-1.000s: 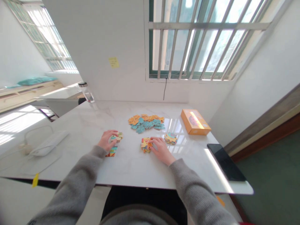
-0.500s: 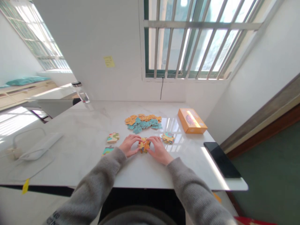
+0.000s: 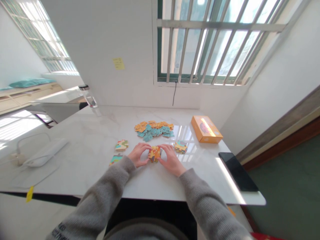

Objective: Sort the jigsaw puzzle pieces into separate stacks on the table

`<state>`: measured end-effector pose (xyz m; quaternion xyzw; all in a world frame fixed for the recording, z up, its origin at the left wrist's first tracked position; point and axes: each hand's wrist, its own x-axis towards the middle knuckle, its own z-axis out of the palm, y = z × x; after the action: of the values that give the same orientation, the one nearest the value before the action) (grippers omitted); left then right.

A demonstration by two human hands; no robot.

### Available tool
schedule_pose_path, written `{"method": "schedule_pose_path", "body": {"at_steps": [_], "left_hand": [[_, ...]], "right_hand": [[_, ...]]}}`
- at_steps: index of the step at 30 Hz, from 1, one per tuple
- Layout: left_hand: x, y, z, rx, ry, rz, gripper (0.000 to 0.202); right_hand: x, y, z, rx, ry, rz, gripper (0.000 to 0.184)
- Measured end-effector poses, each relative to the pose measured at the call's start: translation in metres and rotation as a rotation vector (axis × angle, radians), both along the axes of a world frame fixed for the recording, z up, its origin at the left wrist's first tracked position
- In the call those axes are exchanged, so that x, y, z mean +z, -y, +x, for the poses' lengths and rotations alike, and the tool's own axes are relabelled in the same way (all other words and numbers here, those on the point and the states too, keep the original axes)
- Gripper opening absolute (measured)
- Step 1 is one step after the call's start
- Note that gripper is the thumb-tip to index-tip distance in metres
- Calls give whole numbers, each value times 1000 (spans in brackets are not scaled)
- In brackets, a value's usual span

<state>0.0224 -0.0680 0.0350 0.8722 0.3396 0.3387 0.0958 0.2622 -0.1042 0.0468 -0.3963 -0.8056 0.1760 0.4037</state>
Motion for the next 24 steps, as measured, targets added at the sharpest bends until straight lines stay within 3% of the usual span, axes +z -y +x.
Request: {"method": "schedule_pose_path", "body": {"at_steps": [7,12,18,20,24], "left_hand": [[11,10,6,-42,112,2,36],[11,18,13,-129,152,13,32],[10,17,12,-26,174,124,20],[10,17,13,-7,155,119,24],[5,17,15,-19,113,149,56]], "right_hand": [[12,7,-1,54,-71,-78,49],[8,2,1,52,-166,-212,44],[6,-3,1,38,-261,-327,50],[9,-2,0,4,-283,-325,45],[12,-1,-2,-12,-327,-374,44]]}}
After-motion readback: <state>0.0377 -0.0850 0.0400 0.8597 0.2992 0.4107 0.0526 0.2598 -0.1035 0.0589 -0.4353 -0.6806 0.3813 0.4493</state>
